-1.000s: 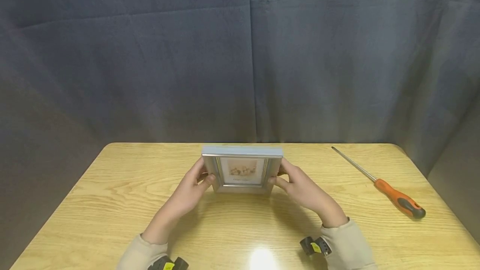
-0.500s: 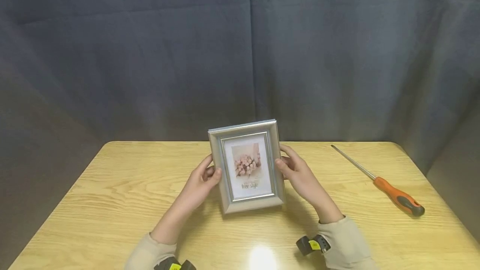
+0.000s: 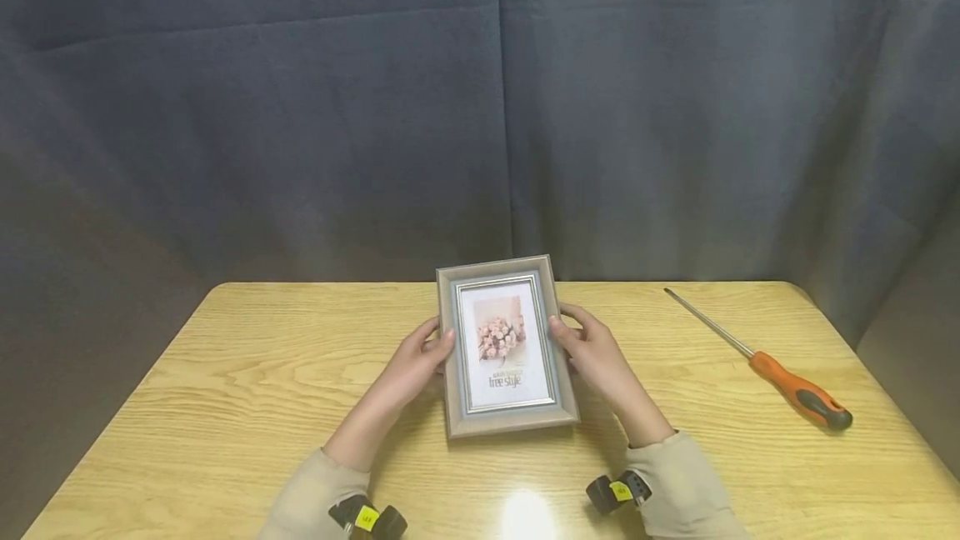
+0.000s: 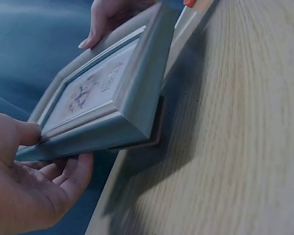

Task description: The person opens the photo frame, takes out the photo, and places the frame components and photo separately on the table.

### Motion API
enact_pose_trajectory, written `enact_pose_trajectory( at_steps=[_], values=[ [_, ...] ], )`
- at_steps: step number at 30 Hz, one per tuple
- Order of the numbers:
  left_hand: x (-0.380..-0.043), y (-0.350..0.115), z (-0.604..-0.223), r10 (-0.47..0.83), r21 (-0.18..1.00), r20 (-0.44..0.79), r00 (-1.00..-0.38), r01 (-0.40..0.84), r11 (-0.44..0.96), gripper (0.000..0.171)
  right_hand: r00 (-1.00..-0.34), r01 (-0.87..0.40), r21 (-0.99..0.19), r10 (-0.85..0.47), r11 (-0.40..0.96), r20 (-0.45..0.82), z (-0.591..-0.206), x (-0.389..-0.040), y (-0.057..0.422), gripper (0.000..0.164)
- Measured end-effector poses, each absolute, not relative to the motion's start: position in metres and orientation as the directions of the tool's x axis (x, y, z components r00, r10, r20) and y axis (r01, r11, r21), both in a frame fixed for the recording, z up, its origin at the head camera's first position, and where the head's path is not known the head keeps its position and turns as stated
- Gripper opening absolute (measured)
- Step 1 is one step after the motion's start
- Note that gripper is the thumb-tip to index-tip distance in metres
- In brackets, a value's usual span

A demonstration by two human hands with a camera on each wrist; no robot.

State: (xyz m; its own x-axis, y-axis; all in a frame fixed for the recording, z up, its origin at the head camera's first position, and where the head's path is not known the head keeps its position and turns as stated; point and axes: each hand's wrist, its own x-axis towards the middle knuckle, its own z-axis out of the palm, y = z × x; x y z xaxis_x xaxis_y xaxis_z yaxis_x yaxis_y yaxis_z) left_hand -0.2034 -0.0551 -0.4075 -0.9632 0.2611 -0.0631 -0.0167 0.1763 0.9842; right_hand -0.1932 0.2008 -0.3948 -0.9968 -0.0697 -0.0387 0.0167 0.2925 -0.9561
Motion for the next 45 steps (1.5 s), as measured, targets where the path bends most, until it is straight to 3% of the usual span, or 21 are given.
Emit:
enact_pose_trajectory(
  at_steps=[6,15,22,30,37,45],
  values=[
    [-0.212,-0.051,-0.406,0.245,0.955,-0.145,-0.959,-0.072,0.286,0.059,-0.993,0.094,-0.927,-0.028,0.364,-0.111,-0.400,-0.196,0.200,0.059],
    [-0.219,-0.045,-0.409,0.246,0.928,-0.229,-0.942,-0.135,0.346,0.060,-0.994,0.084,-0.893,-0.026,0.443,-0.107,-0.408,-0.199,0.200,0.056],
    [-0.223,-0.043,-0.414,0.255,0.922,-0.232,-0.939,-0.129,0.364,0.072,-0.980,0.133,-0.867,-0.068,0.481,-0.188,-0.411,-0.201,0.200,0.070],
    [-0.225,-0.039,-0.417,0.275,0.917,-0.224,-0.935,-0.107,0.385,0.066,-0.974,0.100,-0.855,-0.128,0.510,-0.190,-0.417,-0.201,0.201,0.091],
    [-0.219,-0.035,-0.411,0.250,0.902,-0.256,-0.934,-0.138,0.409,0.076,-0.971,0.082,-0.827,-0.143,0.556,-0.192,-0.418,-0.199,0.202,0.095],
    [-0.216,-0.026,-0.410,0.280,0.845,-0.181,-0.943,-0.003,0.535,0.085,-0.972,0.037,-0.817,-0.169,0.575,-0.163,-0.417,-0.197,0.200,0.098]
  ],
)
